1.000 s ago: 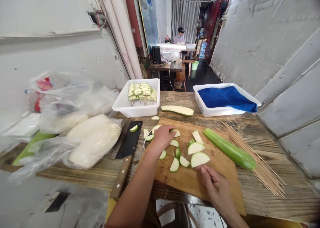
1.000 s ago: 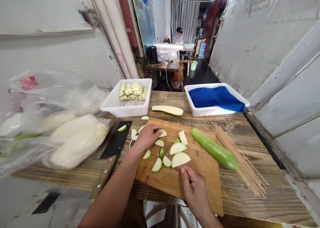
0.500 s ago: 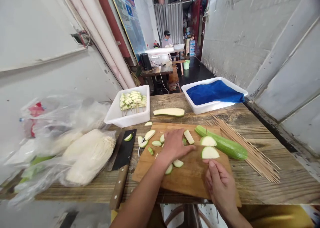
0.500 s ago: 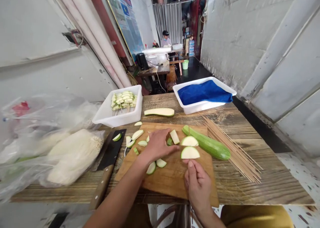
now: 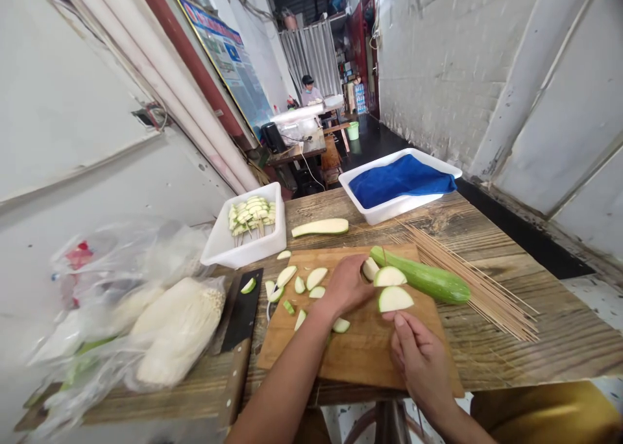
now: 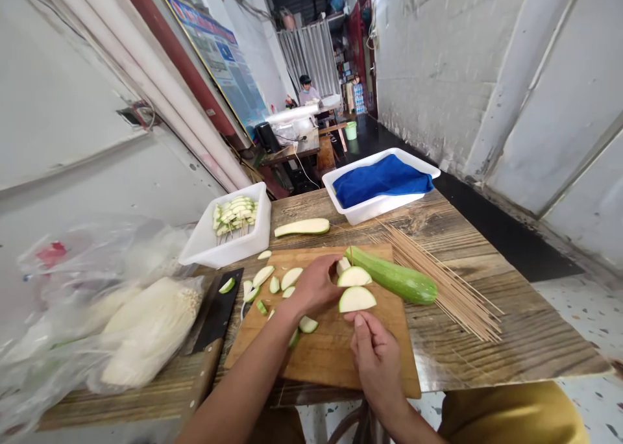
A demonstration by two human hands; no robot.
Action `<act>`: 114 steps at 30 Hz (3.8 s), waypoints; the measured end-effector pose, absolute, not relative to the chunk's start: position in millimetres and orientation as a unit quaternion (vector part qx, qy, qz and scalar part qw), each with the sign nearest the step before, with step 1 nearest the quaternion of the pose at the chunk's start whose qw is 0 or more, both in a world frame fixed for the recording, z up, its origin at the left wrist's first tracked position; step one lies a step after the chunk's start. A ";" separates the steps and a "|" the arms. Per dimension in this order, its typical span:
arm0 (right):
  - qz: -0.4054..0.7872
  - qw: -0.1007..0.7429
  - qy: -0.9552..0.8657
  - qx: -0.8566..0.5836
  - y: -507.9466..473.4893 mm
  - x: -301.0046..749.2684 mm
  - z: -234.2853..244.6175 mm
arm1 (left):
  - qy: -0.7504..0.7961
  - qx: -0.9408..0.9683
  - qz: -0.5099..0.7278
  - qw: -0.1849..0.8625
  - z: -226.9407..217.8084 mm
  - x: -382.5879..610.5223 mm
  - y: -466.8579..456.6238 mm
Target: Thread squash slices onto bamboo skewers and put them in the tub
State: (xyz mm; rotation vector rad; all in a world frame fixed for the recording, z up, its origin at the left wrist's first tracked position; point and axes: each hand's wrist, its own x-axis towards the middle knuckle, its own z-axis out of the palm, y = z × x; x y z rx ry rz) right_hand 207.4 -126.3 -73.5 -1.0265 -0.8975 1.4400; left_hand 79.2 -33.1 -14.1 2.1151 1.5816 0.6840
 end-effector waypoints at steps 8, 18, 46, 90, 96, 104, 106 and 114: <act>0.617 0.552 -0.366 -0.425 -125.5 207.1 -74.5 | 0.618 0.744 0.224 0.116 -26.0 67.6 -27.7; 0.600 0.521 -0.402 -0.454 -124.9 205.6 -69.3 | 0.412 0.422 0.482 0.648 -10.9 28.9 -36.1; 0.338 0.382 -0.732 -0.452 -123.1 199.6 -60.9 | 0.367 0.296 0.572 0.671 -33.4 -6.0 -33.0; 0.400 0.356 -0.708 -0.459 -120.8 194.0 -47.6 | 0.330 0.237 0.571 0.713 -31.3 -2.9 -36.4; 0.411 0.354 -0.706 -0.456 -121.1 193.7 -48.2 | 0.341 0.234 0.560 0.718 -29.6 -1.7 -37.4; 0.412 0.350 -0.699 -0.468 -121.1 192.9 -51.1 | 0.347 0.263 0.545 0.717 -27.8 2.1 -39.9; 0.403 0.352 -0.701 -0.471 -121.0 192.3 -50.9 | 0.342 0.265 0.537 0.724 -27.1 3.2 -41.2; 0.405 0.351 -0.693 -0.482 -121.2 191.9 -53.2 | 0.312 0.207 0.529 0.761 -24.6 6.2 -40.7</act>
